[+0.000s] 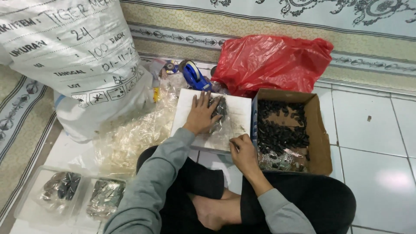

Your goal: Picking small metal components from a box, counting them into plastic bags, and recording the count on a paper log.

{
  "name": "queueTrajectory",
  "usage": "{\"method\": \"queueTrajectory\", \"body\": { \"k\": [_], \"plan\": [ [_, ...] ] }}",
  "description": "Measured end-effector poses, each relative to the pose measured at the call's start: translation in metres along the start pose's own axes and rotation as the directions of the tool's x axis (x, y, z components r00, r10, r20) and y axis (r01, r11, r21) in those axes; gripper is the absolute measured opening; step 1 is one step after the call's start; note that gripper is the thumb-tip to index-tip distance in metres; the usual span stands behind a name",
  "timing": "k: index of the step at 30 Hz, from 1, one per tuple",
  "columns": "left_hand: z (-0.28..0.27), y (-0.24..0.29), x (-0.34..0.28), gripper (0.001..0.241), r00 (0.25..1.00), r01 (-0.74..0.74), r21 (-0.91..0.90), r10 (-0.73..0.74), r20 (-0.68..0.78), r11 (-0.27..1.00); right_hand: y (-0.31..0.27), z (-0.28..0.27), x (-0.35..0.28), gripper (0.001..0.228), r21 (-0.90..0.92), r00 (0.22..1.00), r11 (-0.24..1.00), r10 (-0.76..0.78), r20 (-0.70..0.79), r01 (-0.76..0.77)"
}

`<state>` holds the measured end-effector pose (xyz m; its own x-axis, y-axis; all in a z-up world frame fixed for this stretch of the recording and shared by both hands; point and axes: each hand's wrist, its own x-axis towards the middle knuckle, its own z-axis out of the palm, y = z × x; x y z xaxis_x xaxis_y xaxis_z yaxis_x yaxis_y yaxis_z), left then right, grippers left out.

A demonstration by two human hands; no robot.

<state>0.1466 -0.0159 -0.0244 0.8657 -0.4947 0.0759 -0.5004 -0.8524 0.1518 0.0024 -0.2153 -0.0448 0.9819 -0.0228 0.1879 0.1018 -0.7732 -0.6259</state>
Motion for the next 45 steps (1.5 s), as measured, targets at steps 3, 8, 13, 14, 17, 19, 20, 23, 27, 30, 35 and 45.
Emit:
{"method": "queueTrajectory", "body": {
  "k": [3, 8, 13, 14, 17, 19, 20, 23, 27, 30, 35, 45],
  "plan": [
    [0.009, 0.012, -0.008, 0.072, 0.940, -0.294, 0.099, 0.307, -0.152, 0.951, -0.002, 0.001, -0.001, 0.013, -0.047, 0.999, 0.998, -0.040, -0.007, 0.040],
    [0.022, 0.014, -0.016, 0.070, 0.937, -0.313, 0.056, 0.318, -0.148, 0.948, -0.004, -0.002, -0.003, 0.011, -0.060, 0.994, 0.993, -0.100, 0.042, 0.103],
    [0.022, 0.007, -0.016, 0.060, 0.906, -0.382, 0.032, 0.381, -0.182, 0.924, -0.006, -0.005, 0.000, 0.012, -0.068, 0.985, 0.987, -0.135, 0.107, 0.143],
    [0.020, 0.002, -0.018, 0.059, 0.918, -0.354, 0.007, 0.349, -0.189, 0.935, -0.002, -0.002, 0.002, 0.013, -0.071, 0.984, 0.987, -0.137, 0.114, 0.146],
    [-0.001, 0.019, -0.043, 0.063, 0.936, -0.319, -0.119, 0.292, -0.199, 0.940, 0.005, -0.010, 0.004, 0.015, -0.049, 0.984, 0.991, -0.116, 0.136, 0.124],
    [-0.008, 0.031, -0.072, 0.069, 0.944, -0.307, -0.209, 0.269, -0.192, 0.929, 0.008, -0.011, 0.006, 0.016, -0.011, 0.984, 0.995, -0.095, 0.149, 0.098],
    [-0.005, 0.038, -0.089, 0.078, 0.941, -0.329, -0.217, 0.298, -0.163, 0.919, 0.012, -0.009, 0.006, 0.016, -0.025, 0.989, 0.994, -0.100, 0.113, 0.103],
    [0.028, 0.038, -0.101, 0.056, 0.922, -0.377, -0.148, 0.355, -0.157, 0.914, 0.020, 0.005, 0.012, 0.016, -0.023, 0.988, 0.990, -0.138, 0.063, 0.139],
    [0.020, 0.044, -0.102, 0.021, 0.909, -0.388, -0.114, 0.359, -0.212, 0.914, 0.007, -0.014, 0.012, 0.016, -0.004, 0.990, 0.996, -0.090, 0.106, 0.091],
    [0.003, 0.059, -0.111, 0.022, 0.925, -0.337, -0.067, 0.318, -0.209, 0.939, -0.008, -0.027, 0.012, 0.017, -0.012, 0.992, 0.997, -0.075, 0.099, 0.077],
    [0.020, 0.059, -0.114, 0.020, 0.921, -0.305, 0.005, 0.296, -0.253, 0.952, -0.013, -0.027, 0.004, 0.016, -0.192, 0.992, 0.978, -0.059, 0.111, 0.079],
    [0.004, 0.073, -0.125, 0.022, 0.909, -0.273, 0.115, 0.295, -0.294, 0.955, 0.012, -0.001, -0.003, 0.026, -0.257, 0.967, 0.955, -0.088, 0.237, 0.150]
  ]
}}
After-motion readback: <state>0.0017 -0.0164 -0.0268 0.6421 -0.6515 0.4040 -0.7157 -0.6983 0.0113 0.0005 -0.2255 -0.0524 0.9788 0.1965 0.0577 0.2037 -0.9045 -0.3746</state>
